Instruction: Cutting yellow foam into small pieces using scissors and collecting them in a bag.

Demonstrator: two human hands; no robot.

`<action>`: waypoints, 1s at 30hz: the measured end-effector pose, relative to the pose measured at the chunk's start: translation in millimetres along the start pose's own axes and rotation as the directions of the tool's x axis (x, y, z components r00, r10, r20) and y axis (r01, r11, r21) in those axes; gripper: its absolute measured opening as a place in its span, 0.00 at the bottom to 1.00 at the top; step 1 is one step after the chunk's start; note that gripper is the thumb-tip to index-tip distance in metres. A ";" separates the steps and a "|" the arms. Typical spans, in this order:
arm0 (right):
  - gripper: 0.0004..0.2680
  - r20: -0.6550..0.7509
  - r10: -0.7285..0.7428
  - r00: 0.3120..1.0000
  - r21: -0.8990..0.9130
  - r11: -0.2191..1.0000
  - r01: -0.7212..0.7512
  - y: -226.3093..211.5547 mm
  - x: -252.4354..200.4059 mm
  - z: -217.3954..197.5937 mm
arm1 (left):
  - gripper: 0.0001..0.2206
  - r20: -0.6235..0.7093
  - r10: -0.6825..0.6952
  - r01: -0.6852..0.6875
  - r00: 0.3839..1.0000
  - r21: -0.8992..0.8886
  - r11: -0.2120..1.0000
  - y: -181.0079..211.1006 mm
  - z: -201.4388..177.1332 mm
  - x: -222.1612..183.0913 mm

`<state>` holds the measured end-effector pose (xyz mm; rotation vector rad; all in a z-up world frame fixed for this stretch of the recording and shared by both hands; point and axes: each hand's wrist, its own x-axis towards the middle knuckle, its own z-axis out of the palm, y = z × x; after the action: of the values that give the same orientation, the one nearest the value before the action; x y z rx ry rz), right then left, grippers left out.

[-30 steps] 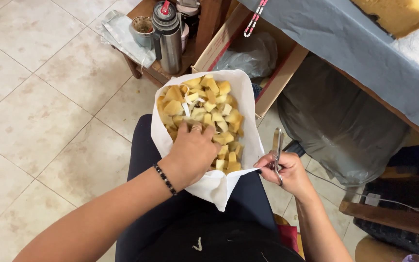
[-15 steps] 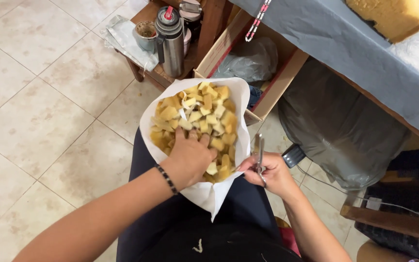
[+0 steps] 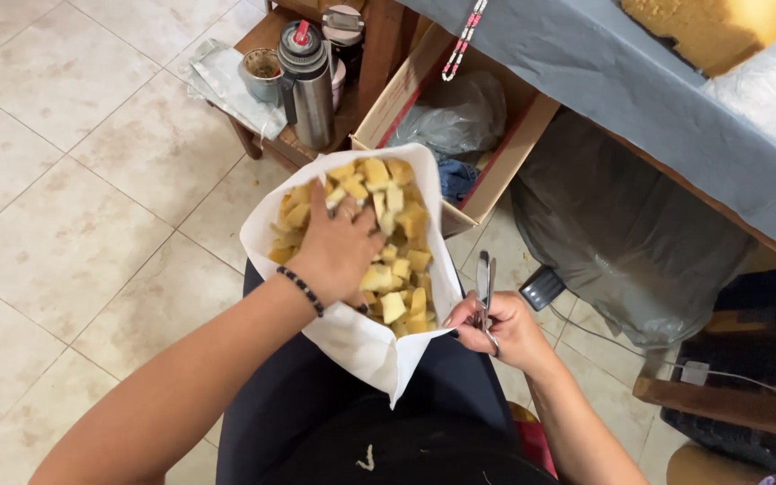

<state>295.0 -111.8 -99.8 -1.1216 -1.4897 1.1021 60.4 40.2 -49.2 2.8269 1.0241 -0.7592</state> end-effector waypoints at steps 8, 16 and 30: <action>0.04 -0.005 -0.029 1.000 0.022 0.999 0.029 -0.3 -1.4 0.2 | 0.18 -0.349 0.052 -0.072 0.936 -0.044 0.996 -2.1 -5.3 -35.6; 0.05 -0.107 -0.079 0.991 0.044 0.995 0.084 -1.9 -15.2 -18.6 | 0.09 -0.727 -0.113 -0.168 0.677 -0.302 0.939 -33.3 -10.7 -106.0; 0.04 -0.230 0.130 0.965 -0.057 0.988 -0.146 7.1 -51.1 -32.4 | 0.07 -0.894 -0.210 -0.256 0.395 -0.326 0.910 -31.1 1.0 -130.7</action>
<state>335.0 -156.7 -109.7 -1.3723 -1.2983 0.9822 -45.6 -13.1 13.9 2.6841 0.9755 1.1499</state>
